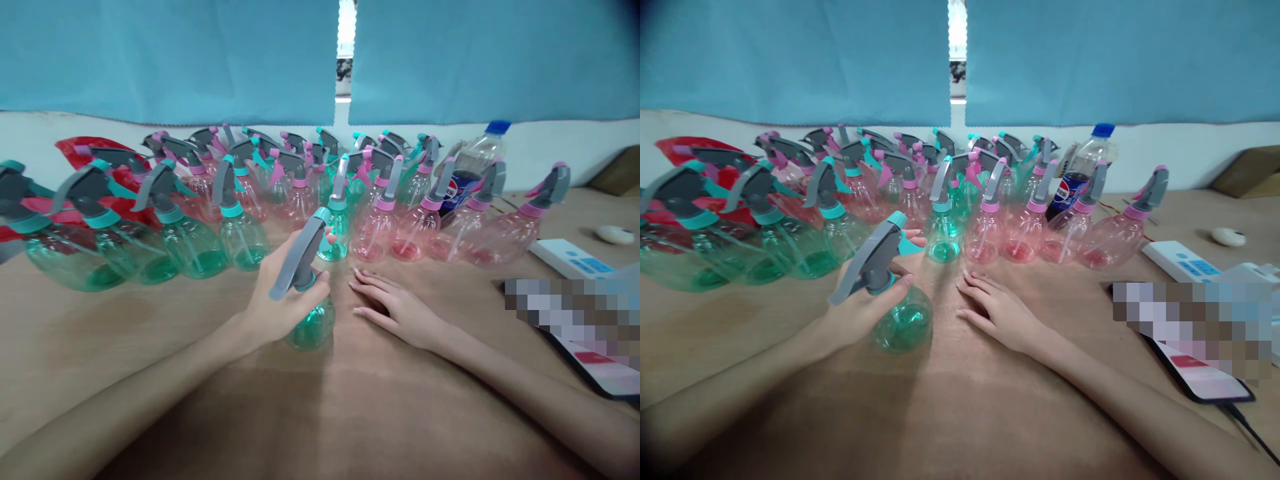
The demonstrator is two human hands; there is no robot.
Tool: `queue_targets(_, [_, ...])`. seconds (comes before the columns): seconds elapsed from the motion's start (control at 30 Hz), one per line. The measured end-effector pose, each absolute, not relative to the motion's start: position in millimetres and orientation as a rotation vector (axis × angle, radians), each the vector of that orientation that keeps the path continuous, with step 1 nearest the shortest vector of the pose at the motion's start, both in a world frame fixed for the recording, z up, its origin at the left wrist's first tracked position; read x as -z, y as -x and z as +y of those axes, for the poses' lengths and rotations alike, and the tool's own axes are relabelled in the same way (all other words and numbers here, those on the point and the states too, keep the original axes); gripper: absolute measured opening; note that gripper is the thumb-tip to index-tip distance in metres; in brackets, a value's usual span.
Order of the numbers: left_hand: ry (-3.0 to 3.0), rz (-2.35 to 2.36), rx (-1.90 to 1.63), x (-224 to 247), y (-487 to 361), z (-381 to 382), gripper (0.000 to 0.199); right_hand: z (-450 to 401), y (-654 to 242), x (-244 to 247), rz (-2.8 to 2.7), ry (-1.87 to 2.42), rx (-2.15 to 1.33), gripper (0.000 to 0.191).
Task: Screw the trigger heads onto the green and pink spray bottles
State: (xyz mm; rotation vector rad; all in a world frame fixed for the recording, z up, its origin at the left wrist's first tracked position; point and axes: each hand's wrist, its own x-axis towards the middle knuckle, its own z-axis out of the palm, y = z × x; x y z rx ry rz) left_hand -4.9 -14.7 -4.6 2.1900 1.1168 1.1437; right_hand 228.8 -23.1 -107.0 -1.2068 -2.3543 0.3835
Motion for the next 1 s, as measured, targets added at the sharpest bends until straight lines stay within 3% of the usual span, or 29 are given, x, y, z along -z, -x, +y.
queue_targets(0.37, [-2.204, 1.098, -1.123, -7, 2, -17, 0.021, -23, -229, 106, -2.379, 1.222, -0.383, 0.053])
queue_targets(1.0, [-2.176, 1.068, -1.107, -6, 3, -16, 0.029, -23, -228, 106, -2.391, 1.229, -0.350, 0.054])
